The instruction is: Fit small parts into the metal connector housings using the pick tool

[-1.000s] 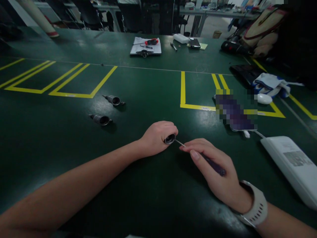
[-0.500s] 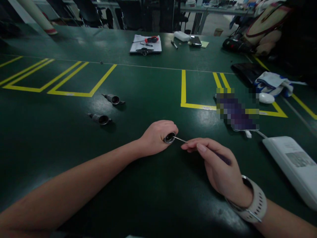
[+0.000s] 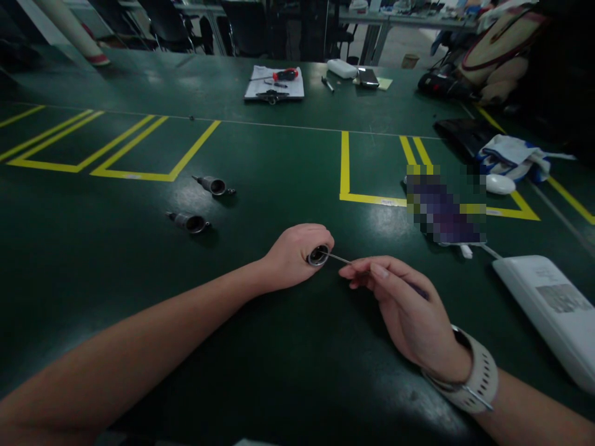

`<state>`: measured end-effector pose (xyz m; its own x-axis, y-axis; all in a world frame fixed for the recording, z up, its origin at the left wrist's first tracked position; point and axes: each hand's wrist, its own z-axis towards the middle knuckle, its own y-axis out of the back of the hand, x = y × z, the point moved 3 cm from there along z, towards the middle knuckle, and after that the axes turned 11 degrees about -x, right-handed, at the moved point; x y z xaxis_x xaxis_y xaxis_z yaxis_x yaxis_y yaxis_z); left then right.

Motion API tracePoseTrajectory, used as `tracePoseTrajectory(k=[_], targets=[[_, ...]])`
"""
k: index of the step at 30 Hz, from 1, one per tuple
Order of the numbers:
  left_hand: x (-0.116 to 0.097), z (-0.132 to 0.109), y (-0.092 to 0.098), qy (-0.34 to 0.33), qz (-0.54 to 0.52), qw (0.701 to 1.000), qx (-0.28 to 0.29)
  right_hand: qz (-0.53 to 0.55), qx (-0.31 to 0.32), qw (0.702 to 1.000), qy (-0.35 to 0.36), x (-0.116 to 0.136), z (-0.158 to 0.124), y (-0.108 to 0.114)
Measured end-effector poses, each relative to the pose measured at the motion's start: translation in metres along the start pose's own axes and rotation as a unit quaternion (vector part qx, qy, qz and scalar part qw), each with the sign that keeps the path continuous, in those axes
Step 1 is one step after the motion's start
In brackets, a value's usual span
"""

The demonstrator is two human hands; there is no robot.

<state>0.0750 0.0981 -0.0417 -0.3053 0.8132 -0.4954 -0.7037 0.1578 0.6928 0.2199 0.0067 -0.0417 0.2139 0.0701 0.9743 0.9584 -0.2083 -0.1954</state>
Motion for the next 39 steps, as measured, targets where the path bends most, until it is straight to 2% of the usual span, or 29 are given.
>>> tracePoseTrajectory(k=[3, 6, 12, 15, 18, 21, 23, 26, 31, 33, 36, 39], targets=[[0.0000, -0.0004, -0.0005, -0.005, 0.014, 1.000, 0.000, -0.073, -0.003, 0.996, 0.051, -0.0009, -0.0046, 0.0009], [-0.0014, -0.0005, -0.0006, -0.015, 0.024, 1.000, 0.007, -0.106, 0.014, 0.993, 0.055, -0.0023, -0.0065, 0.0004], [-0.0028, 0.0002, 0.0013, -0.009, -0.012, 1.000, 0.003, 0.006, 0.025, 0.999, -0.038, -0.0008, -0.0006, -0.0020], [-0.0027, 0.0006, 0.0017, -0.006, -0.027, 1.000, 0.000, 0.040, 0.020, 0.998, -0.053, -0.0011, 0.0008, -0.0029], [-0.0019, 0.0007, 0.0015, 0.000, -0.016, 1.000, -0.006, 0.022, 0.002, 1.000, -0.011, -0.0017, -0.0010, -0.0012], [-0.0016, 0.0003, 0.0007, -0.002, 0.006, 1.000, -0.003, -0.049, -0.002, 0.998, 0.038, -0.0022, -0.0051, 0.0001], [-0.0022, 0.0001, 0.0003, -0.010, 0.016, 1.000, 0.002, -0.083, 0.006, 0.995, 0.045, -0.0024, -0.0072, -0.0002], [-0.0029, 0.0000, 0.0006, -0.012, 0.014, 1.000, 0.006, -0.074, 0.023, 0.997, 0.021, -0.0014, -0.0068, -0.0014], [-0.0032, 0.0005, 0.0017, -0.002, -0.013, 1.000, 0.001, 0.019, 0.023, 0.998, -0.062, -0.0003, 0.0001, -0.0030], [-0.0030, 0.0006, 0.0015, -0.001, -0.019, 1.000, -0.001, 0.039, 0.021, 0.996, -0.074, -0.0007, 0.0012, -0.0037], [-0.0020, 0.0005, 0.0010, 0.002, -0.013, 1.000, -0.011, 0.042, 0.003, 0.998, -0.051, -0.0013, -0.0005, -0.0029], [-0.0009, -0.0001, 0.0005, 0.001, 0.006, 1.000, -0.016, -0.005, -0.010, 1.000, -0.006, -0.0020, -0.0040, -0.0011]])
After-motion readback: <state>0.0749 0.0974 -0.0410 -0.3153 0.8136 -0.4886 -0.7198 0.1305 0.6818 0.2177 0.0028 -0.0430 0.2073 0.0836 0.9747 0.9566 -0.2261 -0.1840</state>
